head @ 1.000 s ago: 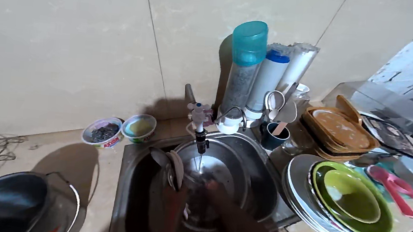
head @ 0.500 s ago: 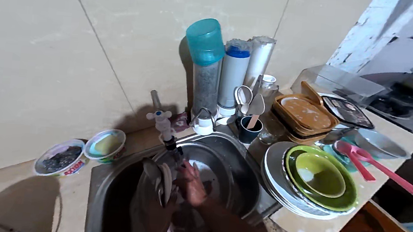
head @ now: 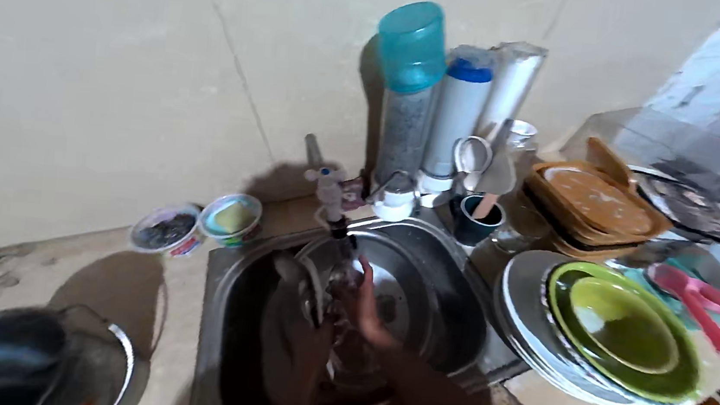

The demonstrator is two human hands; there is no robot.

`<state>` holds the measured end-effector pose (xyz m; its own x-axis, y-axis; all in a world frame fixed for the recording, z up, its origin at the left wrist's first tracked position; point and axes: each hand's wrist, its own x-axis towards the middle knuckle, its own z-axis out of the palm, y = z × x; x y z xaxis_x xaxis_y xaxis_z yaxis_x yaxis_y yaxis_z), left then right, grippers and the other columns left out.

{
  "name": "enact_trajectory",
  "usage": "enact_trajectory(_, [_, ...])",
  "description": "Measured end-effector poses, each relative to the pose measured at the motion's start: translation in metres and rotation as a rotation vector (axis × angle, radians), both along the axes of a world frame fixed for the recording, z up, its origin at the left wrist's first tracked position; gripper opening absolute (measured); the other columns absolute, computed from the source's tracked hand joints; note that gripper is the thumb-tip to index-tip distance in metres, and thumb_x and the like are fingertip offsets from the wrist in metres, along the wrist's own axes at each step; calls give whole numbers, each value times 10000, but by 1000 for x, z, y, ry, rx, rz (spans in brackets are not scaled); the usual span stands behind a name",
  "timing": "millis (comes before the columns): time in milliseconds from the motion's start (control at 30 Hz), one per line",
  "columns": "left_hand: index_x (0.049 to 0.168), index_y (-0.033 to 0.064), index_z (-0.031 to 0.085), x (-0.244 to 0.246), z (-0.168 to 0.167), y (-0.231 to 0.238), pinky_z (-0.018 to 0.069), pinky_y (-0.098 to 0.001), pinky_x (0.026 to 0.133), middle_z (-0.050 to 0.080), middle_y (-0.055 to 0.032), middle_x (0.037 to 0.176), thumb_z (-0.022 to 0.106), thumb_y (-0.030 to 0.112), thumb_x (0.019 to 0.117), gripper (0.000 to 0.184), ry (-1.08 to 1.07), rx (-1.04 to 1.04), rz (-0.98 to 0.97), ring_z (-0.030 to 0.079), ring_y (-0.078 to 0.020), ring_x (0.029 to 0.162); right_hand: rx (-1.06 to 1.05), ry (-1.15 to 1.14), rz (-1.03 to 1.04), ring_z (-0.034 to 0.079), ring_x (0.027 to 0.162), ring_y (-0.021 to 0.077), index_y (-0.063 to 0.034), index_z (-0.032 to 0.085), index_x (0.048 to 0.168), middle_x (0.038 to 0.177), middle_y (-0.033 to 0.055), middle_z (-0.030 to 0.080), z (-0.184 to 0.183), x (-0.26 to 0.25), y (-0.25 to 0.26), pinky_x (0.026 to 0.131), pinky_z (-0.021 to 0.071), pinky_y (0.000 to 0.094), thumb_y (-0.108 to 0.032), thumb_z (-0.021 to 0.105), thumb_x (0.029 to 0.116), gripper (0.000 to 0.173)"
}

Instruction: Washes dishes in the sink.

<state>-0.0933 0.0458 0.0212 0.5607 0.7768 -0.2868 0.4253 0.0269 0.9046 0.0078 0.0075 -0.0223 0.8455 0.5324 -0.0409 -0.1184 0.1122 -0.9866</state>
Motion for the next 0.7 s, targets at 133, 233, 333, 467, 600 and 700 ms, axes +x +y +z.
enact_trajectory(133, [1199,-56,600,-3,-3,9,570,-290,630,703,-100,879,688,87,958,294,19,-12,20,656,-125,648,105,256,269,678,724,129,61,607,1150,901,86,710,-2,19,-3,683,594,303,-115,472,1080,232])
enact_trajectory(233, [1205,-50,589,-1,-3,9,563,-288,622,698,-99,886,686,86,961,296,44,-54,-14,650,-127,645,233,239,74,565,595,54,27,644,1009,758,3,636,-5,25,1,567,514,227,-42,486,1055,178])
enact_trajectory(333, [1218,-55,570,-1,-4,7,552,-271,613,691,-86,859,683,73,957,313,49,-75,-46,639,-109,632,183,248,197,664,666,97,39,627,1057,788,44,706,-2,13,-1,641,577,268,-51,528,1046,135])
enact_trajectory(467, [1203,-31,591,0,-5,7,553,-282,617,703,-85,881,674,100,973,278,59,-72,-57,645,-120,642,179,257,10,648,641,108,36,647,999,741,37,670,3,22,-2,622,573,284,-190,392,1115,360])
enact_trajectory(600, [1270,-60,578,0,-4,6,557,-349,687,689,-139,946,654,167,999,362,56,12,6,643,-171,705,-258,118,-144,676,784,160,61,614,1192,925,123,694,-12,52,-15,738,570,302,-281,325,1139,451])
enact_trajectory(700, [1279,-83,565,-2,7,6,560,-382,738,661,-166,955,710,244,979,467,40,47,83,637,-199,748,-984,-270,277,449,1412,417,-15,410,1535,1522,270,455,-32,58,-30,1160,364,561,-390,634,1006,686])
